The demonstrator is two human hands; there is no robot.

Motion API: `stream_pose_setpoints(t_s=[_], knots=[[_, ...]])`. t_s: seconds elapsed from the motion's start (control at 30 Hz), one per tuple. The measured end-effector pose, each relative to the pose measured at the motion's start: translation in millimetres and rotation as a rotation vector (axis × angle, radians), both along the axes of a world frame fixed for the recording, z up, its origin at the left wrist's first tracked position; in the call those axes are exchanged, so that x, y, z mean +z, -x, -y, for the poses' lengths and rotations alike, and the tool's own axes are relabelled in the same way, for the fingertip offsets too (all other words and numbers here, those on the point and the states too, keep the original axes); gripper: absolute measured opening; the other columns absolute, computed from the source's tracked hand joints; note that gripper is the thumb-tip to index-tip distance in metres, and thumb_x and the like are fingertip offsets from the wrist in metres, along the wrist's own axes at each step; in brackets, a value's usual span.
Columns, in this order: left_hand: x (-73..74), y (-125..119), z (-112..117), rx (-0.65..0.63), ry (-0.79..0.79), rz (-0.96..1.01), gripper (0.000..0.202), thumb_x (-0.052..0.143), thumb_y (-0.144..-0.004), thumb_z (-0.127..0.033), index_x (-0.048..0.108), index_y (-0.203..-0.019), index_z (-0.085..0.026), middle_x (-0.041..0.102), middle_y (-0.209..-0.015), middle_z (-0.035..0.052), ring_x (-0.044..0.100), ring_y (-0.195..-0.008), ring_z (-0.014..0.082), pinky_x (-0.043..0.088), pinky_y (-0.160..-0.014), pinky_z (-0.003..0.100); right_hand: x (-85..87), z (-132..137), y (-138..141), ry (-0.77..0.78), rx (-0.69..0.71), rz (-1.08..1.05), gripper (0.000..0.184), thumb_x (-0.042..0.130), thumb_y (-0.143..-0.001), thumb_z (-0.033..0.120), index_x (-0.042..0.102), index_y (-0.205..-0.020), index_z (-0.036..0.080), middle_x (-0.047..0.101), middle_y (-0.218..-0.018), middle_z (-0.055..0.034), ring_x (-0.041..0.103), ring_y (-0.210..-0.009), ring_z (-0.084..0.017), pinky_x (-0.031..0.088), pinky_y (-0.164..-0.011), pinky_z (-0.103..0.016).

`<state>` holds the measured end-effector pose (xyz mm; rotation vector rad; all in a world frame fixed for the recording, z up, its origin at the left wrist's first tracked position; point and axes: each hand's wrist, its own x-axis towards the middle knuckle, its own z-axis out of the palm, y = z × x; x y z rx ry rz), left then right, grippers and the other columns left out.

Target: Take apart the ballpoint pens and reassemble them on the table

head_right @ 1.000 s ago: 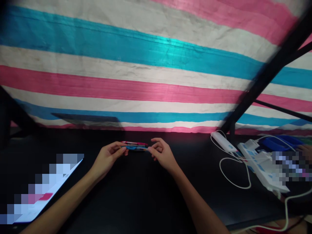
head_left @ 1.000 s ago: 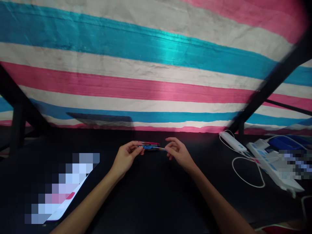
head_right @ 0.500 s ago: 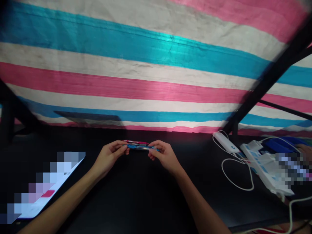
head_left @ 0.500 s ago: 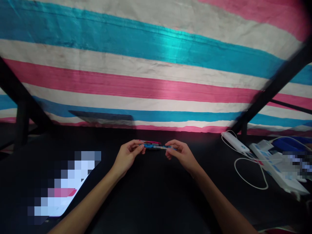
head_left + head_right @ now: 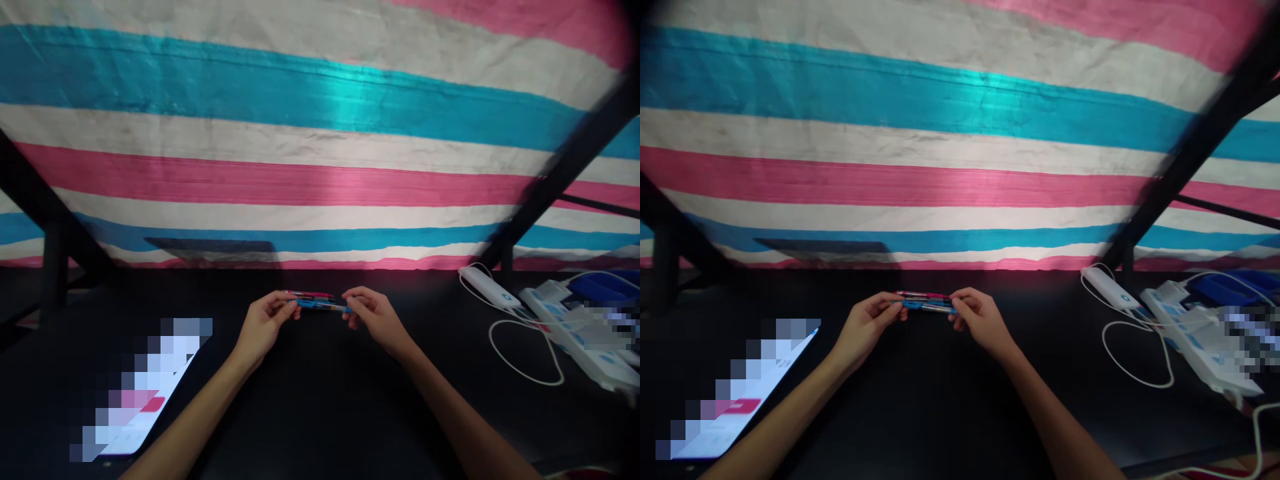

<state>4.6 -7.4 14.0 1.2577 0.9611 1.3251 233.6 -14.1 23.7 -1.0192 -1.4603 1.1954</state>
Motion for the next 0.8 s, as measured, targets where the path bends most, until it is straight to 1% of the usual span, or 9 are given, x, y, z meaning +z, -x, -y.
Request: stream_pose_setpoints(t_s=[0.07, 0.13, 0.2, 0.23, 0.33, 0.47, 0.6, 0.7, 0.8], knots=[[0.8, -0.6, 0.6, -0.001, 0.001, 0.001, 0.015, 0.071, -0.073, -0.025, 0.066, -0.084, -0.014, 0.067, -0.071, 0.0012, 0.062, -0.067, 0.0122, 0.047, -0.069, 0.025, -0.2, -0.3, 0.9, 0.045, -0.011, 0.017, 0.027, 0.050, -0.087, 0.040, 0.059, -0.100, 0.017, 0.061, -0.060, 0.0000, 0.054, -0.046, -0.011, 0.042, -0.045, -0.024], [2.1, -0.9, 1.0, 0.005, 0.002, 0.000, 0.016, 0.072, -0.073, -0.025, 0.066, -0.084, -0.014, 0.067, -0.071, 0.0011, 0.061, -0.067, 0.0121, 0.047, -0.068, 0.025, 0.3, -0.3, 0.2, 0.029, 0.005, 0.013, 0.028, 0.060, -0.082, 0.037, 0.059, -0.102, 0.018, 0.063, -0.068, -0.0007, 0.055, -0.050, -0.011, 0.043, -0.048, -0.024], [3.1, -0.8, 1.2, 0.010, 0.008, -0.006, 0.015, 0.071, -0.073, -0.025, 0.066, -0.083, -0.014, 0.067, -0.070, 0.0013, 0.061, -0.066, 0.0120, 0.047, -0.067, 0.025, 1.1, 0.2, -1.3, -0.016, 0.030, 0.009, 0.030, 0.071, -0.072, 0.029, 0.061, -0.099, 0.019, 0.065, -0.076, -0.0010, 0.058, -0.058, -0.011, 0.046, -0.055, -0.024], [3.2, -0.6, 1.3, 0.009, 0.011, -0.010, 0.015, 0.071, -0.074, -0.025, 0.067, -0.083, -0.014, 0.067, -0.070, 0.0014, 0.061, -0.066, 0.0120, 0.047, -0.067, 0.025, 1.7, 0.6, -2.1, -0.028, 0.037, 0.009, 0.029, 0.073, -0.069, 0.026, 0.062, -0.095, 0.018, 0.065, -0.076, -0.0008, 0.058, -0.060, -0.011, 0.046, -0.057, -0.025], [2.5, -0.2, 1.4, -0.006, 0.006, -0.014, 0.014, 0.071, -0.073, -0.024, 0.067, -0.081, -0.013, 0.067, -0.068, 0.0013, 0.061, -0.064, 0.0117, 0.047, -0.066, 0.024, 3.6, 1.8, -3.3, -0.002, 0.037, 0.027, 0.016, 0.068, -0.074, 0.030, 0.063, -0.081, 0.016, 0.063, -0.062, -0.0004, 0.057, -0.054, -0.012, 0.046, -0.056, -0.026], [1.2, 0.6, 1.2, 0.006, -0.046, -0.046, 0.012, 0.071, -0.072, -0.023, 0.067, -0.080, -0.014, 0.066, -0.067, 0.0008, 0.061, -0.065, 0.0123, 0.047, -0.068, 0.025, 3.8, 2.7, -2.3, 0.052, 0.082, 0.006, 0.021, 0.064, -0.078, 0.035, 0.061, -0.070, 0.015, 0.061, -0.053, -0.0002, 0.053, -0.046, -0.011, 0.041, -0.049, -0.024], [0.5, 3.0, 0.2, 0.038, -0.106, -0.146, 0.011, 0.070, -0.073, -0.024, 0.067, -0.078, -0.016, 0.066, -0.067, 0.0010, 0.061, -0.065, 0.0135, 0.047, -0.066, 0.025, -0.5, 1.7, 0.2, 0.201, 0.139, -0.111, 0.025, 0.062, -0.078, 0.034, 0.058, -0.061, 0.015, 0.054, -0.044, 0.0016, 0.047, -0.038, -0.010, 0.032, -0.041, -0.021], [0.4, 3.7, 1.8, 0.074, -0.146, -0.238, 0.010, 0.070, -0.072, -0.025, 0.067, -0.077, -0.016, 0.066, -0.067, 0.0015, 0.061, -0.065, 0.0151, 0.046, -0.063, 0.026, -3.4, -0.2, 0.2, 0.348, 0.178, -0.223, 0.027, 0.059, -0.077, 0.033, 0.055, -0.057, 0.016, 0.045, -0.035, 0.0041, 0.034, -0.031, -0.007, 0.021, -0.037, -0.022], [1.1, 1.4, 5.3, 0.103, -0.183, -0.319, 0.011, 0.069, -0.073, -0.026, 0.069, -0.079, -0.017, 0.068, -0.075, 0.0033, 0.062, -0.071, 0.0171, 0.046, -0.065, 0.026, -3.6, -2.2, -1.1, 0.498, 0.239, -0.311, 0.030, 0.055, -0.077, 0.035, 0.051, -0.054, 0.017, 0.035, -0.031, 0.0064, 0.024, -0.030, -0.006, 0.017, -0.038, -0.023]])
